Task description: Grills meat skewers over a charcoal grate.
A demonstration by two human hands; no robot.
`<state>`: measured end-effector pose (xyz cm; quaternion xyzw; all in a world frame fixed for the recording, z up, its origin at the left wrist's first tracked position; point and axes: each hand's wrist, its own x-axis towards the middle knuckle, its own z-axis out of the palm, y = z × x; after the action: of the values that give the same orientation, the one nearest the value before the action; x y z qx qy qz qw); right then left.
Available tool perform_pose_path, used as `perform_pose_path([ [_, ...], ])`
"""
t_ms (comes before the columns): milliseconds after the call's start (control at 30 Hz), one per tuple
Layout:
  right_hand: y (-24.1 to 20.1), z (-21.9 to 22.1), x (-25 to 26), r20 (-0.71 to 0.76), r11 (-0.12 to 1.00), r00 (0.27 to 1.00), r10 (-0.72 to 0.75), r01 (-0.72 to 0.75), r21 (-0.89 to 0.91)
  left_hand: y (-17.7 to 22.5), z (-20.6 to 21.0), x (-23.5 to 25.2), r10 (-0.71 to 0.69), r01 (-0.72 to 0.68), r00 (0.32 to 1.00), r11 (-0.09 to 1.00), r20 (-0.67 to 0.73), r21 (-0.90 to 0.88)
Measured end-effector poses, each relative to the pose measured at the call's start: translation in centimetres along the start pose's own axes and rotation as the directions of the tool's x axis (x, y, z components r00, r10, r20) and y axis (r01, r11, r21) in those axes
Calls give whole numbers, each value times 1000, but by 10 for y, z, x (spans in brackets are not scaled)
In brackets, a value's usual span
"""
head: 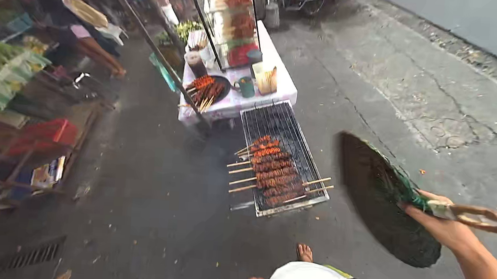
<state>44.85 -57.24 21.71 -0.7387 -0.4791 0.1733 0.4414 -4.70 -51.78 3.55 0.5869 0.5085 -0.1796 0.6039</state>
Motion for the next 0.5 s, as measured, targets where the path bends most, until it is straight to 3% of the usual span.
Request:
perform_pose_path([
  [67, 16, -13, 4, -38, 998, 997, 66, -65, 26, -28, 16, 27, 19, -35, 985, 996, -170, -87],
  [167, 28, -15, 12, -104, 996, 994, 37, -45, -75, -17, 38, 19, -138, 171, 929, 983, -343, 66],
  [267, 29, -22, 19, 115, 998, 993, 36, -42, 52, -18, 75, 11, -198, 221, 902, 975, -384, 17],
  [333, 34, -25, 32, 112, 993, 993, 26, -39, 109, -27, 106, 16, -198, 169, 886, 980, -419, -107],
  [433, 35, -15, 45, 40, 996, 997, -70, 72, -47, -36, 166, 29, -235, 147, 888, 959, -396, -242],
  [500, 31, -11, 44, 228, 985, 960, -162, 172, -24, -31, 202, 34, -262, 145, 897, 936, -356, -322],
])
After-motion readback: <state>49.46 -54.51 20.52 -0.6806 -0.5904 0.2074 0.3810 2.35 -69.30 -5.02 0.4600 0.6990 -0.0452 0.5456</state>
